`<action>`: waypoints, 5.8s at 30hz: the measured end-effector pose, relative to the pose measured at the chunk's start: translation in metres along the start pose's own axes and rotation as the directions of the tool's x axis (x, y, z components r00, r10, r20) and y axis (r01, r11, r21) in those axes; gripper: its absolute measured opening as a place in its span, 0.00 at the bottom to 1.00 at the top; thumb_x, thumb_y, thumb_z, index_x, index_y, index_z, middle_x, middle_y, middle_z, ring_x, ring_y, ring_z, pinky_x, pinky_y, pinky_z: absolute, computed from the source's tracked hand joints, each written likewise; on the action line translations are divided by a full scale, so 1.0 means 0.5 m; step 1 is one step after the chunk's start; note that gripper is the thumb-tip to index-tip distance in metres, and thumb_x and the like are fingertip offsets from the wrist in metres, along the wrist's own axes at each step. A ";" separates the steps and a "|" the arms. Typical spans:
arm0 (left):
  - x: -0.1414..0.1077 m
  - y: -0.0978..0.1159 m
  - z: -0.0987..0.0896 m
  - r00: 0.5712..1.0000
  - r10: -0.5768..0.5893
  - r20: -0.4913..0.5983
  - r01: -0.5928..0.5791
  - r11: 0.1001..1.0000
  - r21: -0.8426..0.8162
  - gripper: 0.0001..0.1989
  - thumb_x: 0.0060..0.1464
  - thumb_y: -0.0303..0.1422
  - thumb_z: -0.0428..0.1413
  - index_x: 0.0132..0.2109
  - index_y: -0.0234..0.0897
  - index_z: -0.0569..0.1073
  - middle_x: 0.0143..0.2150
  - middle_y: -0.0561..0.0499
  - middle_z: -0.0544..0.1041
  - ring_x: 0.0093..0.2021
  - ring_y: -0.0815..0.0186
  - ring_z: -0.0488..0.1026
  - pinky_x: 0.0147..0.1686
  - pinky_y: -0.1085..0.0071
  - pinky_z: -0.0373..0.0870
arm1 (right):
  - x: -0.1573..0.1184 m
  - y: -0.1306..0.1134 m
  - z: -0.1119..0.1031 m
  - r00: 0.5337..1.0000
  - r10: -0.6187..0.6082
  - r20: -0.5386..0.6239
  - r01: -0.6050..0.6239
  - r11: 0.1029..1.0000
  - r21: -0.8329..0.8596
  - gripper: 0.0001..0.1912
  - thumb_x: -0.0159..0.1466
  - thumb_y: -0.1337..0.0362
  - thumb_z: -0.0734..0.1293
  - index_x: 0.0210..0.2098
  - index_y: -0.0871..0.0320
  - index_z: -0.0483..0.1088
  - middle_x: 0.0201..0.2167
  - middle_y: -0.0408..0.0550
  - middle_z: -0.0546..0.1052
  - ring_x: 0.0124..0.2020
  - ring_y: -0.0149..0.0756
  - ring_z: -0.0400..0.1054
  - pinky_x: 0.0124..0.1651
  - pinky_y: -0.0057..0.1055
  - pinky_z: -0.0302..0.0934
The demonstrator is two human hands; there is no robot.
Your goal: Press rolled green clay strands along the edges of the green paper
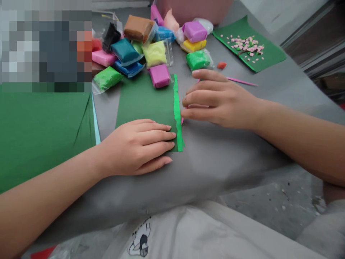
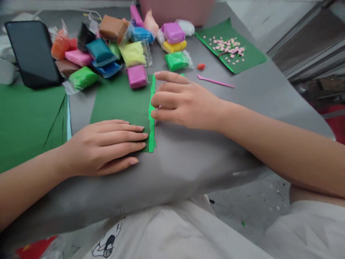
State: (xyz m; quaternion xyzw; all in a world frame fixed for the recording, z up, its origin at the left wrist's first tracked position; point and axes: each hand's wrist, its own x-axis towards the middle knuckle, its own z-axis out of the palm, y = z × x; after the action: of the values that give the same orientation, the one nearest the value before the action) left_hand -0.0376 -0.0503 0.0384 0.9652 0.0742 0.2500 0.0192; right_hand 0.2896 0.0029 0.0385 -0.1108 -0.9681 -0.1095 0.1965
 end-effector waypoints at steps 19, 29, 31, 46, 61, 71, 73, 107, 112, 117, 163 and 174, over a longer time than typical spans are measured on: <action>0.002 -0.003 0.002 1.000 -0.023 0.005 0.023 0.999 -0.030 0.10 0.81 0.36 0.59 0.54 0.37 0.82 0.54 0.43 0.93 0.59 0.53 0.92 0.61 0.60 0.90 | -0.007 -0.004 0.015 0.996 0.084 -0.033 -0.080 0.992 0.097 0.23 0.87 0.70 0.52 0.57 0.51 0.79 0.55 0.41 0.83 0.57 0.32 0.81 0.79 0.57 0.73; 0.001 -0.003 0.007 0.999 -0.030 0.013 0.030 0.999 -0.016 0.10 0.80 0.37 0.60 0.57 0.35 0.79 0.55 0.39 0.92 0.57 0.51 0.92 0.59 0.56 0.90 | -0.012 0.001 0.024 0.997 0.082 -0.005 -0.080 0.987 0.139 0.25 0.86 0.69 0.51 0.58 0.52 0.80 0.58 0.42 0.82 0.62 0.35 0.81 0.80 0.62 0.69; 0.000 -0.004 0.007 1.000 -0.024 0.010 0.024 1.000 -0.013 0.11 0.81 0.38 0.60 0.57 0.34 0.79 0.55 0.39 0.92 0.57 0.51 0.92 0.59 0.56 0.90 | -0.014 0.002 0.024 0.997 0.078 -0.011 -0.076 0.984 0.163 0.24 0.87 0.67 0.52 0.59 0.52 0.80 0.61 0.41 0.82 0.64 0.36 0.80 0.81 0.62 0.67; -0.001 -0.005 0.005 0.999 -0.037 0.019 0.038 0.999 -0.030 0.10 0.81 0.39 0.60 0.58 0.38 0.80 0.56 0.41 0.92 0.59 0.52 0.92 0.60 0.58 0.89 | 0.001 0.002 0.009 0.993 0.110 0.047 -0.115 0.986 0.118 0.26 0.87 0.68 0.52 0.56 0.48 0.81 0.57 0.44 0.83 0.60 0.36 0.80 0.86 0.55 0.64; -0.002 -0.003 0.006 0.999 -0.039 0.015 0.040 0.999 -0.034 0.09 0.80 0.38 0.60 0.57 0.39 0.81 0.57 0.43 0.92 0.60 0.53 0.91 0.62 0.58 0.89 | 0.023 -0.009 -0.001 1.000 -0.013 0.014 0.013 1.000 0.006 0.27 0.89 0.68 0.48 0.55 0.54 0.78 0.52 0.44 0.82 0.55 0.35 0.81 0.81 0.58 0.72; 0.001 -0.003 0.006 1.000 -0.025 0.009 0.026 0.999 -0.032 0.09 0.80 0.37 0.60 0.55 0.35 0.81 0.55 0.40 0.92 0.57 0.52 0.92 0.59 0.57 0.90 | 0.025 -0.025 -0.006 0.999 -0.006 0.036 0.005 0.999 0.044 0.30 0.88 0.68 0.47 0.55 0.54 0.80 0.53 0.43 0.82 0.57 0.32 0.81 0.81 0.56 0.70; 0.002 -0.004 0.006 1.000 -0.027 0.005 0.027 0.999 -0.023 0.10 0.81 0.38 0.59 0.55 0.37 0.81 0.55 0.42 0.93 0.57 0.54 0.92 0.59 0.58 0.90 | 0.024 -0.028 -0.006 0.999 -0.006 0.047 0.003 0.998 0.056 0.29 0.88 0.68 0.47 0.55 0.54 0.80 0.53 0.43 0.82 0.58 0.33 0.81 0.82 0.57 0.69; 0.000 -0.004 0.004 1.000 -0.008 0.012 0.009 0.999 -0.039 0.11 0.82 0.38 0.59 0.55 0.33 0.80 0.54 0.40 0.92 0.57 0.52 0.92 0.59 0.58 0.88 | 0.030 -0.032 -0.015 0.999 0.010 0.039 -0.012 0.998 0.060 0.35 0.89 0.65 0.43 0.51 0.58 0.81 0.49 0.42 0.82 0.53 0.31 0.80 0.80 0.53 0.72; 0.004 -0.004 0.001 1.000 -0.015 0.010 0.016 0.999 -0.041 0.11 0.82 0.37 0.60 0.55 0.32 0.80 0.54 0.39 0.92 0.57 0.51 0.92 0.58 0.57 0.89 | 0.029 -0.036 -0.015 0.994 0.007 0.113 -0.018 0.995 0.094 0.33 0.88 0.68 0.44 0.54 0.56 0.81 0.52 0.44 0.81 0.59 0.34 0.81 0.82 0.60 0.69; 0.003 -0.005 0.003 1.000 -0.015 0.010 0.016 0.999 -0.047 0.11 0.82 0.38 0.59 0.56 0.35 0.80 0.54 0.41 0.92 0.58 0.52 0.92 0.58 0.58 0.90 | 0.034 -0.045 -0.019 0.997 0.005 0.081 -0.014 0.994 0.110 0.32 0.89 0.66 0.45 0.50 0.58 0.81 0.50 0.41 0.81 0.56 0.31 0.82 0.80 0.55 0.71; 0.002 -0.004 0.010 0.999 -0.050 -0.023 0.048 0.996 -0.077 0.10 0.81 0.39 0.59 0.56 0.38 0.81 0.54 0.42 0.93 0.58 0.52 0.92 0.58 0.57 0.91 | 0.030 -0.052 -0.023 0.997 0.015 0.074 -0.021 0.996 0.082 0.29 0.88 0.68 0.47 0.50 0.56 0.79 0.50 0.43 0.80 0.55 0.32 0.79 0.80 0.57 0.72; -0.005 -0.004 0.024 0.997 -0.053 -0.063 0.047 0.995 -0.090 0.12 0.82 0.40 0.58 0.57 0.38 0.80 0.54 0.42 0.92 0.57 0.51 0.92 0.58 0.56 0.91 | 0.017 -0.058 -0.035 0.975 -0.022 0.223 -0.015 0.987 0.163 0.23 0.87 0.69 0.52 0.58 0.54 0.79 0.69 0.46 0.77 0.72 0.39 0.75 0.88 0.63 0.58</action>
State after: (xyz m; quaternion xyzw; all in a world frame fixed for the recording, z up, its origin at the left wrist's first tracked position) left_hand -0.0343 -0.0485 0.0268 0.9526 0.0876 0.2837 0.0658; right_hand 0.2808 -0.0279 0.0525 -0.1042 -0.9899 -0.0171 0.0945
